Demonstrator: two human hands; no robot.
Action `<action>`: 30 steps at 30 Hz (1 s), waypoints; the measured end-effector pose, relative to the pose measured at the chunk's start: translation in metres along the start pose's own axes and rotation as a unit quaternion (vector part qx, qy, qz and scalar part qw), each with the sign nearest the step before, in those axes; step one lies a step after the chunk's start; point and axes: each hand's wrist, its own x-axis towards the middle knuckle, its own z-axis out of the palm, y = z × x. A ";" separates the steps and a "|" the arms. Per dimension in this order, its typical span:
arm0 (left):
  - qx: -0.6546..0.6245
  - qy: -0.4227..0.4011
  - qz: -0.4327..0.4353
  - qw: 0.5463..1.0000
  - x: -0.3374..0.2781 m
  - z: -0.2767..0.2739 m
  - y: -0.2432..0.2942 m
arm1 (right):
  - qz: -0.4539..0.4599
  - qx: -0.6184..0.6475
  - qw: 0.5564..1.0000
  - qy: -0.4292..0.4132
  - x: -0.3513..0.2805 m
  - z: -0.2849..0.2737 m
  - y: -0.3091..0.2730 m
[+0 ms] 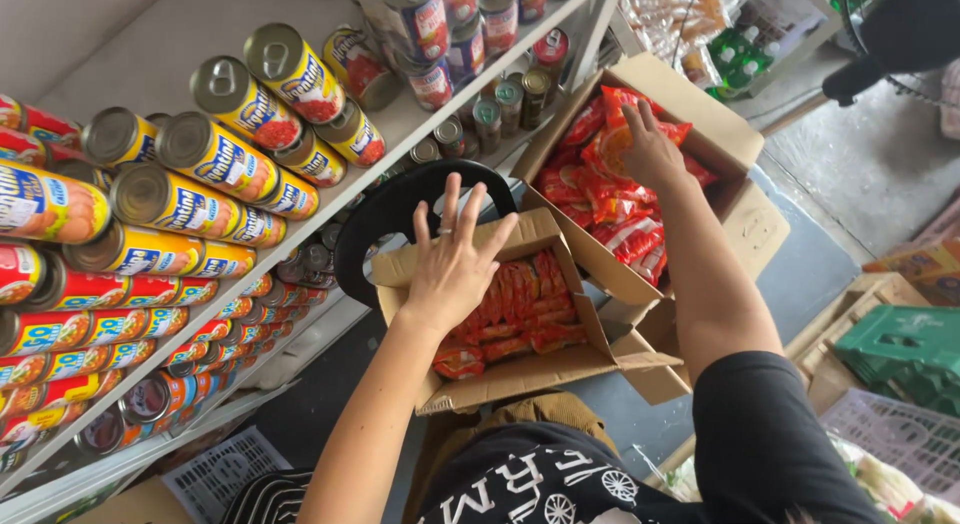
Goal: Restocking instant noodle packets and cans on grocery store shelves from cardboard boxes.
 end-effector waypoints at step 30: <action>-0.696 0.107 -0.151 0.694 -0.049 -0.016 0.001 | -0.137 0.778 0.613 0.020 -0.210 -0.076 -0.201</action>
